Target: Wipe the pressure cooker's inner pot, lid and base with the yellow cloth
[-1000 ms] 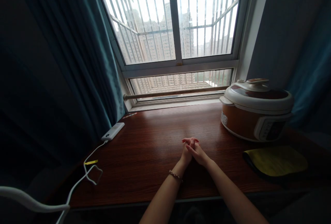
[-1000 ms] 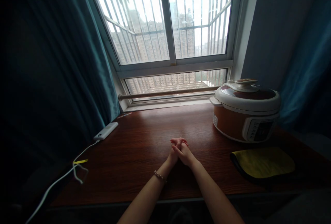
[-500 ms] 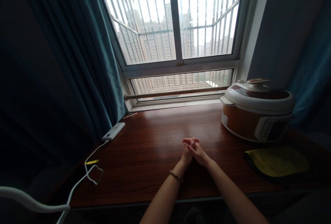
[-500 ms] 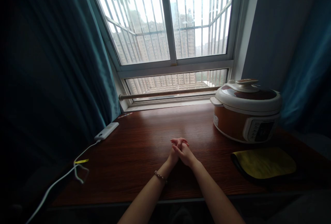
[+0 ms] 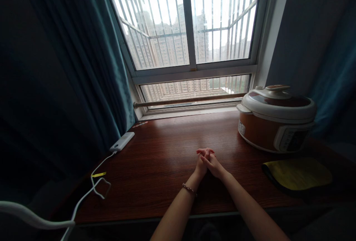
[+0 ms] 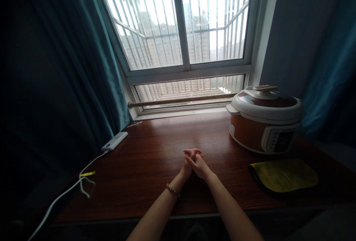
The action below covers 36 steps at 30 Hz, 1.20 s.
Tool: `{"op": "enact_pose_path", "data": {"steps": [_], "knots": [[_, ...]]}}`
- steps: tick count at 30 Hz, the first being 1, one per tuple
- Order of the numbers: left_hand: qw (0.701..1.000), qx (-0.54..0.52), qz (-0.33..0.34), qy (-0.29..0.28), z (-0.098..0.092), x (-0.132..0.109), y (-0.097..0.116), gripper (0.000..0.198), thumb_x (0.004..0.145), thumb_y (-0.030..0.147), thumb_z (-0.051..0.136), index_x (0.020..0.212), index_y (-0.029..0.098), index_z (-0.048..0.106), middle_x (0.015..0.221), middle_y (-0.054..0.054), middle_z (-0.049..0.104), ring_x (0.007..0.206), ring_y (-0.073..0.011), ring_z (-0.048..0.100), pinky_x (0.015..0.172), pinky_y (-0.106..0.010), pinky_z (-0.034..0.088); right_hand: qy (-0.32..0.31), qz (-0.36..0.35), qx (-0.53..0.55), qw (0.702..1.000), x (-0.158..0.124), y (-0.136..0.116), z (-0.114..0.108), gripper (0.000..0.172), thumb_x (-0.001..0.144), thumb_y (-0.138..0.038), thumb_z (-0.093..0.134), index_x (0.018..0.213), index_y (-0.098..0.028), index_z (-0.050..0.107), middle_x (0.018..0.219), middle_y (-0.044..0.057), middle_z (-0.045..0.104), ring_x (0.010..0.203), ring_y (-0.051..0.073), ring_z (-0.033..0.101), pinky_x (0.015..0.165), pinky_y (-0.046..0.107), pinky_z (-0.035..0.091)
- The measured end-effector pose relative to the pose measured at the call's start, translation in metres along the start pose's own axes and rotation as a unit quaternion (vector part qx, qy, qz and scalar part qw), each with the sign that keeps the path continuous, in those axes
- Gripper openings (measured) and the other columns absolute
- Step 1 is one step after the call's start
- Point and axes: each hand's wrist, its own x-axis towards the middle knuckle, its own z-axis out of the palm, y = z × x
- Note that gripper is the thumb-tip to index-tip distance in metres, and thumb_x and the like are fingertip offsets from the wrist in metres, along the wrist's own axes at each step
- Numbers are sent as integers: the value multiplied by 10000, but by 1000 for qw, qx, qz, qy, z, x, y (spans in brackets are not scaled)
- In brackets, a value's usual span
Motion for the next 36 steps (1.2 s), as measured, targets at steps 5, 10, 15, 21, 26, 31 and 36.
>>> {"op": "enact_pose_path", "data": {"steps": [5,10,15,21,26,31,36], "knots": [[1000,-6,-4,2,1,0,1,364,791,494,409,760,166,563,709,-39,577,671,-165,547,642,-299,450,-1,3,-3,1000,0,-1,0,382,876,-409,438,1167,-182,536,1132,90,563,1085,207,515,967,369,389],[1000,-4,-4,4,1,-1,6,344,794,484,401,749,179,554,698,-37,572,664,-168,539,632,-298,447,-1,3,0,1000,1,-3,-1,378,877,-405,438,1169,-184,533,1134,91,563,1086,209,514,967,371,389],[1000,-1,0,5,1,-2,8,339,795,479,402,748,179,552,704,-37,570,687,-175,544,661,-307,449,-2,0,2,1000,1,-2,-1,366,880,-392,441,1166,-184,535,1143,90,562,1092,204,510,971,366,385],[1000,-2,-5,-1,0,-2,5,355,799,484,401,761,169,561,718,-44,579,679,-178,554,640,-312,452,-2,-3,3,1000,0,0,-1,369,881,-389,439,1177,-186,527,1145,89,562,1093,203,509,965,365,390],[1000,1,-14,-2,0,-2,5,344,836,435,385,784,156,580,728,-45,589,696,-176,566,657,-314,460,-4,-2,2,1000,1,1,-1,369,882,-388,438,1176,-184,529,1143,90,560,1090,201,510,962,359,391],[999,6,-34,-12,1,-3,12,290,870,377,453,984,140,575,950,-60,601,826,-162,579,741,-346,488,2,-2,2,1000,1,4,0,378,878,-404,441,1172,-183,529,1135,91,564,1086,207,515,957,369,397],[999,5,-49,-19,1,-5,23,317,858,335,501,1122,161,526,1133,-78,548,955,-191,561,804,-391,489,1,-5,1,1000,1,3,0,372,880,-397,440,1173,-185,529,1138,91,561,1088,204,514,960,366,395]]}}
